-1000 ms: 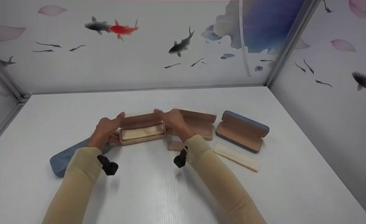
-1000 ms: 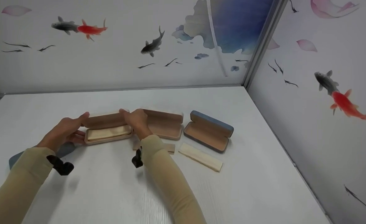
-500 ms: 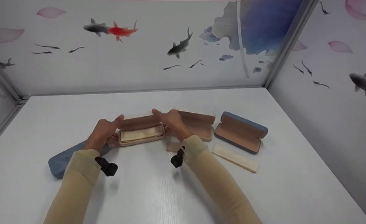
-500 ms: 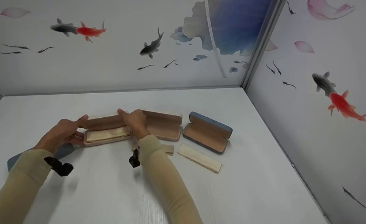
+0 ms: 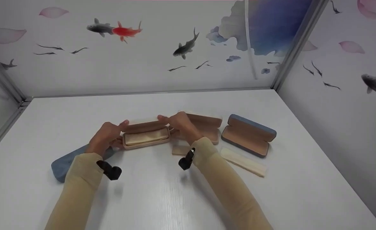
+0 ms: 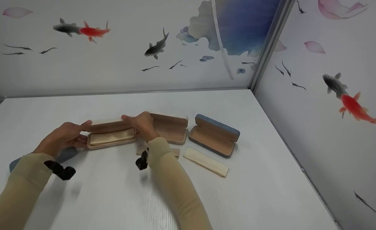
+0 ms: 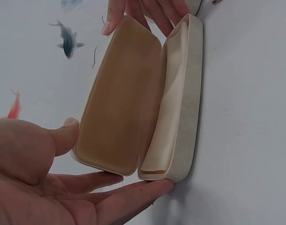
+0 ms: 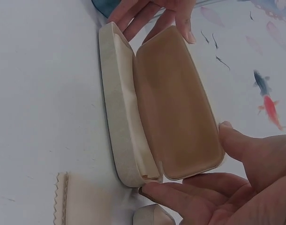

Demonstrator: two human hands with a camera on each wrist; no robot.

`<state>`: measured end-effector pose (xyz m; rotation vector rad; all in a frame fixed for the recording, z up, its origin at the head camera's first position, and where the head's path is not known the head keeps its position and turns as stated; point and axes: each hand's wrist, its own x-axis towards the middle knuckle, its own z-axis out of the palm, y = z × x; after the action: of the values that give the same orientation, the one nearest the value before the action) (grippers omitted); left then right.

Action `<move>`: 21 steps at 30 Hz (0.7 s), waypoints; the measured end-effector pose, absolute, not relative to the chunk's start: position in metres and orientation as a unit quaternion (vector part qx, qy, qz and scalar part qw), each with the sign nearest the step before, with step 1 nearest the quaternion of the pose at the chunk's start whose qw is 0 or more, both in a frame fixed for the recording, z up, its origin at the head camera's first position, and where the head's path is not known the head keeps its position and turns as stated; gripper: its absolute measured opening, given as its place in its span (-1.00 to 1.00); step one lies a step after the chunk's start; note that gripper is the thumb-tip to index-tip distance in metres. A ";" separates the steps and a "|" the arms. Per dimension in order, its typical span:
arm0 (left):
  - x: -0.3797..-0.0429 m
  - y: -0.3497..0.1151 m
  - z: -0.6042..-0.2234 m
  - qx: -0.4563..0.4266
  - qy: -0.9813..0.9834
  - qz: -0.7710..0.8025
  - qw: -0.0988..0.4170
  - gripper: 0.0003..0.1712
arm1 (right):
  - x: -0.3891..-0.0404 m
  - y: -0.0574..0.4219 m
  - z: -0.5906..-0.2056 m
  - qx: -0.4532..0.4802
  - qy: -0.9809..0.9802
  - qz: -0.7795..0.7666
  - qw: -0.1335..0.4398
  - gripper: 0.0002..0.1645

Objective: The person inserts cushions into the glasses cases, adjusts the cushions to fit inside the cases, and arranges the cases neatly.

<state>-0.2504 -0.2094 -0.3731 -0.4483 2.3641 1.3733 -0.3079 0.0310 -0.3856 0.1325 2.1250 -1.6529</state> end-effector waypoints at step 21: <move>-0.238 -0.207 -0.388 -0.125 0.861 0.480 0.110 -0.20 | -0.306 0.035 -0.393 0.032 0.770 -0.597 0.222 -0.10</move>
<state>-0.2377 -0.2065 -0.3880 -0.3668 2.5311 1.4109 -0.3058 0.0354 -0.3934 0.0886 2.1285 -1.6482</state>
